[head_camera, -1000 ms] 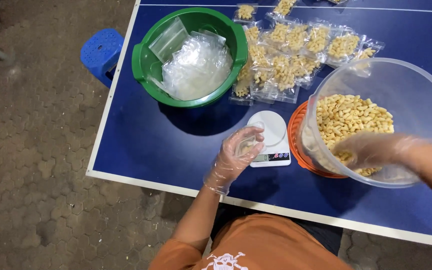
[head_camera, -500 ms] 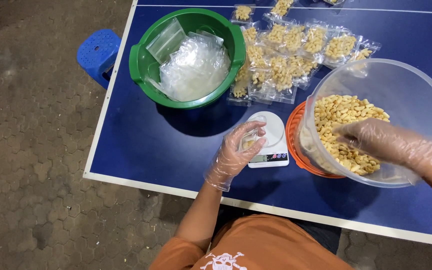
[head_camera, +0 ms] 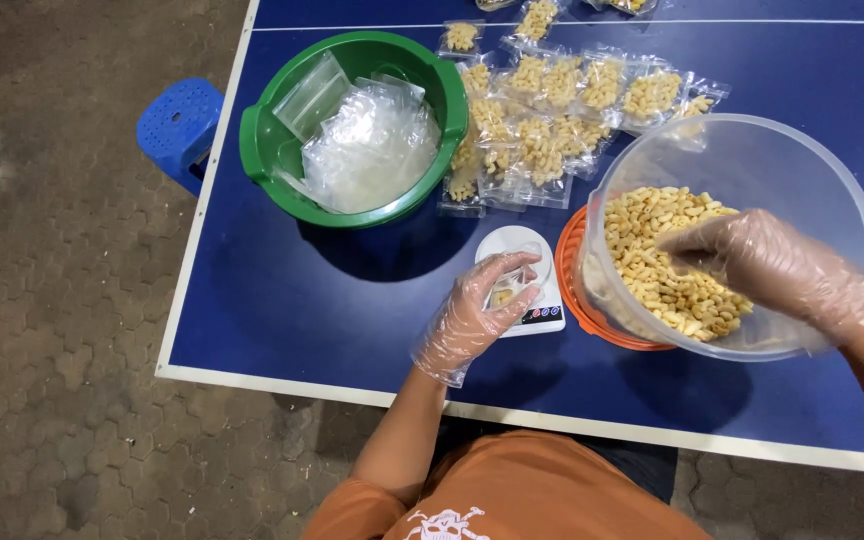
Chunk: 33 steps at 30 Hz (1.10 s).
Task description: Weighing portions of snacks on a digital scale and placing them into small plastic bags for manual packaging.
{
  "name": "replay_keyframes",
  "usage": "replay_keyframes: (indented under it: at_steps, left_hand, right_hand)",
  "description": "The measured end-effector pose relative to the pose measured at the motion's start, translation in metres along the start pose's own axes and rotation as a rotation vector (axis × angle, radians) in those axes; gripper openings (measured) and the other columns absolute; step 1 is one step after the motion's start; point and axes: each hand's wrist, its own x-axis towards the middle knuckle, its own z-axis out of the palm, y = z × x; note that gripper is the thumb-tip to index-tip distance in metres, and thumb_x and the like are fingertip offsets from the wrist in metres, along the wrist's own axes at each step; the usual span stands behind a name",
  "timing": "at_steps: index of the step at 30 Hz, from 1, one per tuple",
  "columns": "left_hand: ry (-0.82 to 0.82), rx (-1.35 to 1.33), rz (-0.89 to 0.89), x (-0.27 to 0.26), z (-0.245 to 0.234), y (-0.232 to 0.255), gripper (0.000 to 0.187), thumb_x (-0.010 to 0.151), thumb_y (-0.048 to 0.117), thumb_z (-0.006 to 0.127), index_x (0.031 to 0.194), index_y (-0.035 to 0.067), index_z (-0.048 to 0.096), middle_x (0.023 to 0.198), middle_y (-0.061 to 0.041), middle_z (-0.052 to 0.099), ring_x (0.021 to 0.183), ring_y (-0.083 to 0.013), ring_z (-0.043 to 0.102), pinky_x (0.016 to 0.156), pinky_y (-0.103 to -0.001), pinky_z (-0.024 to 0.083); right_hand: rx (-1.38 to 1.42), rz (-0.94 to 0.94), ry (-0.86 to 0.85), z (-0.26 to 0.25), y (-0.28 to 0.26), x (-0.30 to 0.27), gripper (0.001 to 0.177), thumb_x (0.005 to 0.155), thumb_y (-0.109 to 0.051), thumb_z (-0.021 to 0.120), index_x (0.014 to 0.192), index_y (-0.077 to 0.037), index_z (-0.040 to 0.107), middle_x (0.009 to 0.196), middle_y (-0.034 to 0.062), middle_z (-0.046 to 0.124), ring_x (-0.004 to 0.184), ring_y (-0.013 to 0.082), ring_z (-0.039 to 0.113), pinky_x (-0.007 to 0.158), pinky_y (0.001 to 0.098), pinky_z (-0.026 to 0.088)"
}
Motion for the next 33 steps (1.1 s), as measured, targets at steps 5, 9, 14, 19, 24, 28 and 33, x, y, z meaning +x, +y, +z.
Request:
replay_keyframes:
  at_steps: [5,9,14,19,24,28,33]
  left_hand:
    - [-0.051,-0.026,-0.095,0.007,0.005,0.017,0.029,0.096,0.027,0.069,0.122,0.014,0.063,0.116,0.0,0.069,0.095,-0.0154,0.065,0.09,-0.031,0.056]
    - [-0.118,-0.008,-0.202,0.01,0.009,0.04,0.032,0.09,0.038,0.073,0.117,0.023,0.066,0.089,0.004,0.06,0.076,-0.0103,0.057,0.074,-0.028,0.05]
    - [-0.212,0.116,-0.227,0.013,0.015,0.056,0.05,0.085,0.042,0.072,0.126,0.013,0.063,0.104,-0.005,0.075,0.094,-0.0212,0.074,0.085,-0.035,0.058]
    - [-0.312,-0.122,-0.238,0.011,0.012,0.061,0.057,0.09,0.03,0.071,0.142,0.014,0.055,0.13,-0.006,0.072,0.124,-0.0213,0.069,0.11,-0.035,0.052]
    - [-0.434,0.018,-0.305,0.012,0.01,0.067,0.044,0.086,0.045,0.066,0.118,0.015,0.065,0.111,-0.004,0.074,0.104,-0.0197,0.071,0.088,-0.036,0.053]
    - [-0.353,-0.263,-0.182,0.002,0.011,0.06,0.028,0.09,0.018,0.077,0.113,0.006,0.068,0.1,-0.015,0.072,0.097,-0.0244,0.069,0.094,-0.042,0.057]
    - [-0.469,-0.301,-0.353,0.004,0.008,0.058,0.065,0.09,0.035,0.07,0.148,0.012,0.052,0.135,-0.005,0.067,0.125,-0.0171,0.063,0.11,-0.034,0.051]
  right_hand:
    - [-0.078,-0.21,0.279,-0.034,-0.062,-0.017,0.041,0.088,-0.013,0.075,0.129,-0.014,0.072,0.111,0.0062,0.078,0.096,0.0227,0.077,0.086,0.0388,0.062]
    - [0.159,-0.49,0.283,-0.044,-0.12,-0.033,0.049,0.082,-0.009,0.075,0.131,-0.012,0.069,0.115,0.0081,0.079,0.093,0.0199,0.078,0.09,0.035,0.061]
    - [0.178,-0.645,0.14,-0.021,-0.143,-0.033,0.046,0.086,-0.008,0.069,0.132,-0.013,0.069,0.132,0.0102,0.071,0.114,0.0283,0.072,0.097,0.0409,0.056]
    - [0.358,-0.248,-0.19,-0.043,-0.177,-0.038,0.036,0.096,-0.025,0.057,0.13,-0.021,0.07,0.138,-0.0113,0.072,0.124,0.0015,0.067,0.107,0.0263,0.046]
    - [0.219,-0.315,-0.108,-0.013,-0.149,-0.032,0.007,0.091,-0.026,0.073,0.098,-0.025,0.07,0.091,-0.0091,0.081,0.08,0.0114,0.076,0.068,0.0321,0.054]
    - [0.282,-0.256,-0.113,-0.039,-0.179,-0.041,0.005,0.086,-0.026,0.078,0.086,-0.021,0.076,0.089,-0.0051,0.083,0.086,0.023,0.081,0.076,0.0338,0.064]
    - [0.279,-0.66,-0.052,-0.01,-0.153,-0.033,0.029,0.096,-0.011,0.057,0.121,-0.009,0.071,0.131,0.0074,0.073,0.115,0.0247,0.072,0.093,0.0385,0.056]
